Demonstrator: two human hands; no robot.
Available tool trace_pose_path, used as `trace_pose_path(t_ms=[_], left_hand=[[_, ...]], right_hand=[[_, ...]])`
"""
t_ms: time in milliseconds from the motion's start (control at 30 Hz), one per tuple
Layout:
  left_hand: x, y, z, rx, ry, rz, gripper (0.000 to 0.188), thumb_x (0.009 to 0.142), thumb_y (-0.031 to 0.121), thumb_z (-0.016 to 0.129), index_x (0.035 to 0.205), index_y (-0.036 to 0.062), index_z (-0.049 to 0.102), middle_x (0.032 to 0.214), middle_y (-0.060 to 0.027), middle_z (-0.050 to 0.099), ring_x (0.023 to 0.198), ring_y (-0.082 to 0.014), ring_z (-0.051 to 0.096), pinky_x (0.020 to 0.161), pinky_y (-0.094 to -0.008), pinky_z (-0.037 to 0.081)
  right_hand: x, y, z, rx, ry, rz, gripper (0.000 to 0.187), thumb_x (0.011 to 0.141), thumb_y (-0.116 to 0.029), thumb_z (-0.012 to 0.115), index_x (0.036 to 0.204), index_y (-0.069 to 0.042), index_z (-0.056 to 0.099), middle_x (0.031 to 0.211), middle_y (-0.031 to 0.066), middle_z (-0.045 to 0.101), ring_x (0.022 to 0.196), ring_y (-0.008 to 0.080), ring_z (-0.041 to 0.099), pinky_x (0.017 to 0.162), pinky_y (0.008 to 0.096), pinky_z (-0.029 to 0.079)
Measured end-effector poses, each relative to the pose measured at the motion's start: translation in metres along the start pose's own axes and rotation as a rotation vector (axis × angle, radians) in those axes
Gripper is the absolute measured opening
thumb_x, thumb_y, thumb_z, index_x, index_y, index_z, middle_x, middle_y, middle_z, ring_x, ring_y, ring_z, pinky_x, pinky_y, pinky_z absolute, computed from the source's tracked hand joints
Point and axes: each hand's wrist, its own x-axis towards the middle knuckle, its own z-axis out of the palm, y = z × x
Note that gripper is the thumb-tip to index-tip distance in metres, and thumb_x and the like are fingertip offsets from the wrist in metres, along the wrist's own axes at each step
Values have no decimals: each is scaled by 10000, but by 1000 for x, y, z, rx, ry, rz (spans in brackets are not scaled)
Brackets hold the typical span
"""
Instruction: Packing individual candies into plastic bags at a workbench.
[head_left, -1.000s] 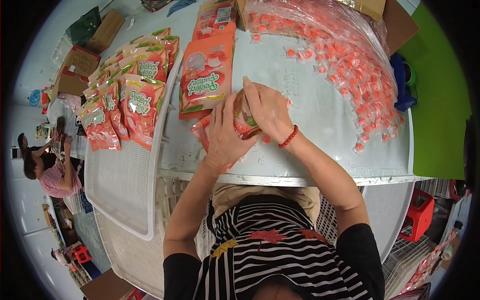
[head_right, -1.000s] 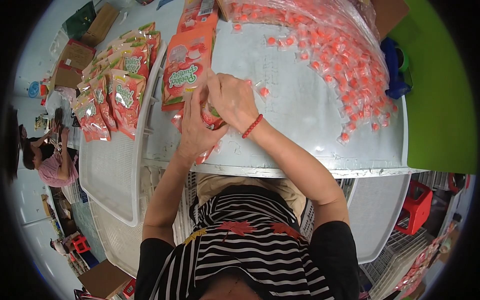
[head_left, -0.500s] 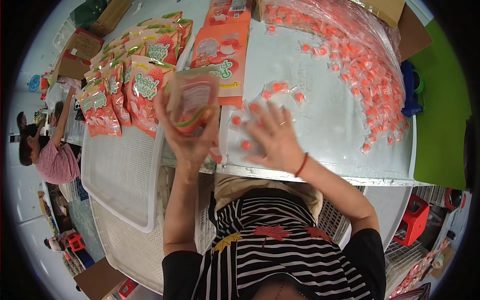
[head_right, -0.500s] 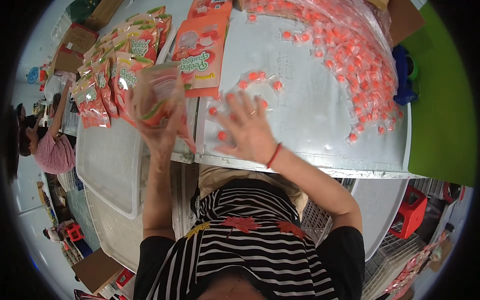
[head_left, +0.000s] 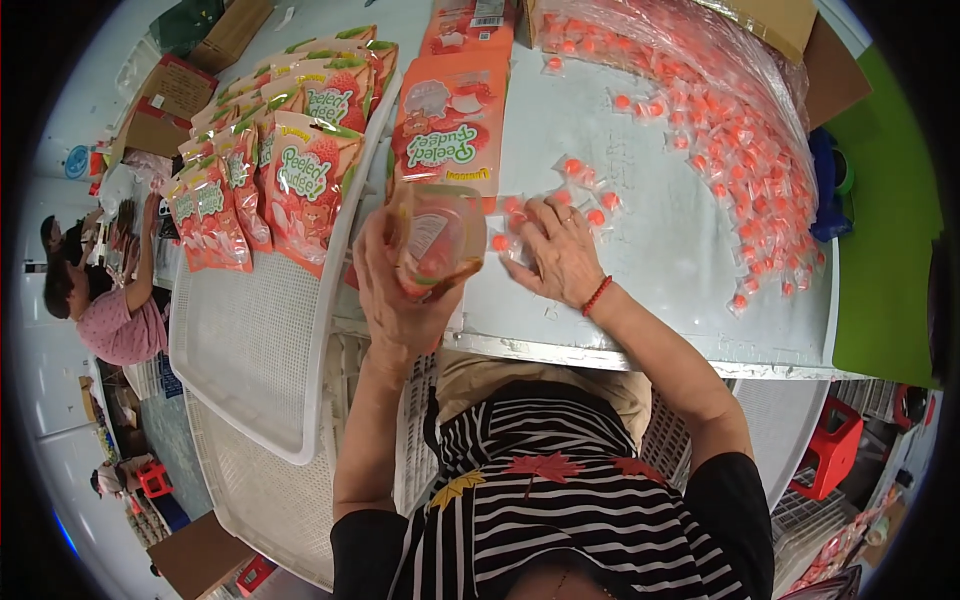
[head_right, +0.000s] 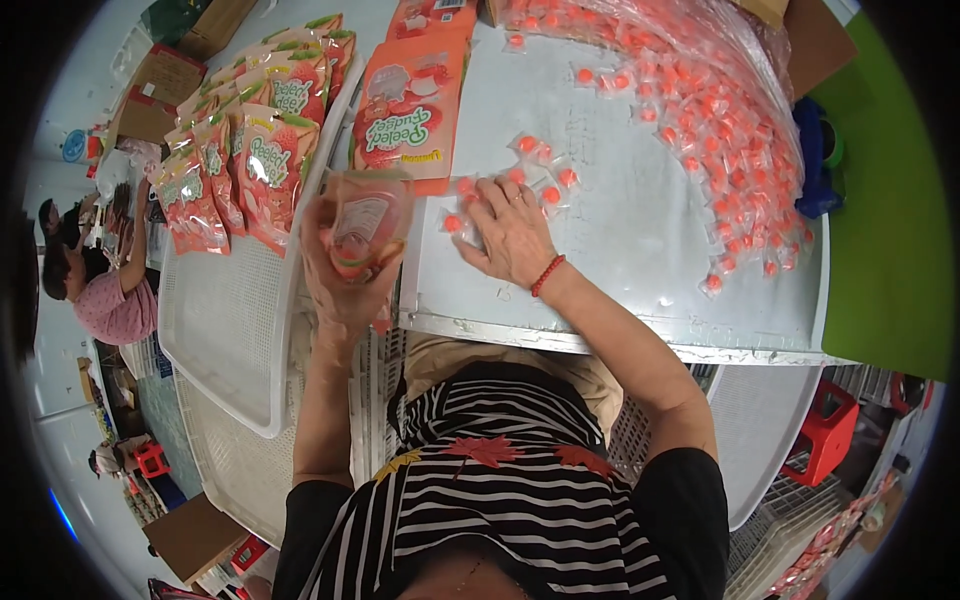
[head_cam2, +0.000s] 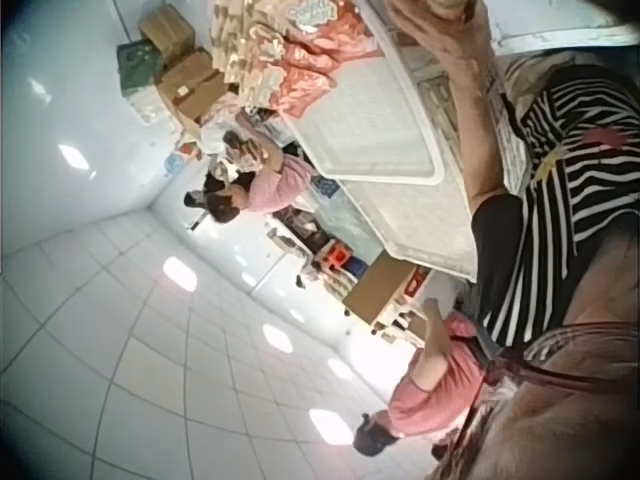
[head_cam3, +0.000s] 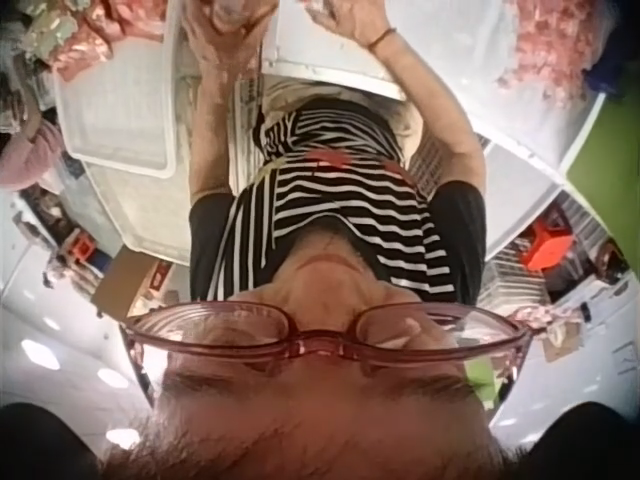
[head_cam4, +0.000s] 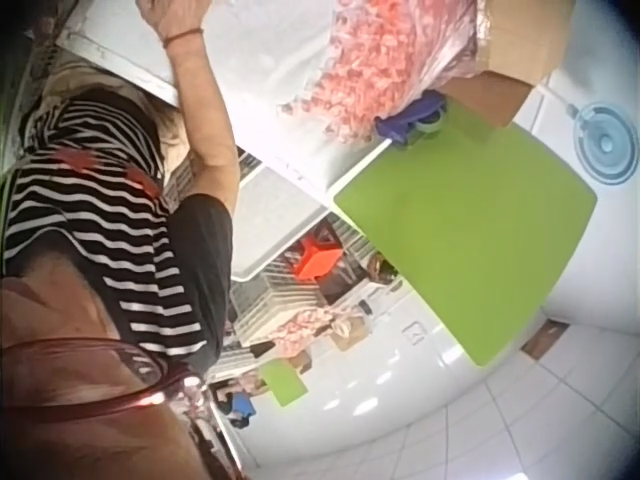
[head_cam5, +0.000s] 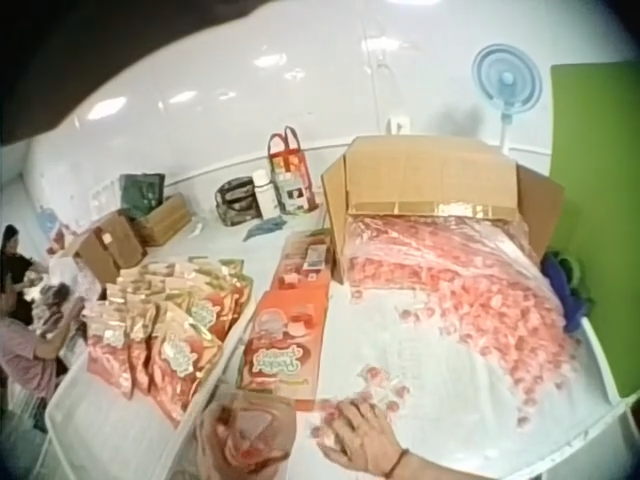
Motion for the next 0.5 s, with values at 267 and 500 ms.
trace_pose_path(t_ms=[267, 500], left_hand=[[-2, -7, 9, 56, -11, -22, 989, 591, 212, 877, 1363, -8, 300, 1236, -178, 460, 1098, -365, 487, 911, -430, 426], [0, -2, 11, 67, -37, 102, 1016, 584, 253, 884, 1362, -21, 290, 1266, -194, 443, 1115, -375, 469, 925, -452, 409]], right_hand=[[21, -21, 3, -140, 154, 67, 525, 764, -416, 679, 1152, -80, 568, 1249, 169, 470, 1194, 382, 399, 979, 515, 331], [19, 1, 16, -85, 42, 93, 245, 773, -265, 671, 946, -102, 611, 1026, 93, 549, 1041, 277, 529, 777, 402, 473]])
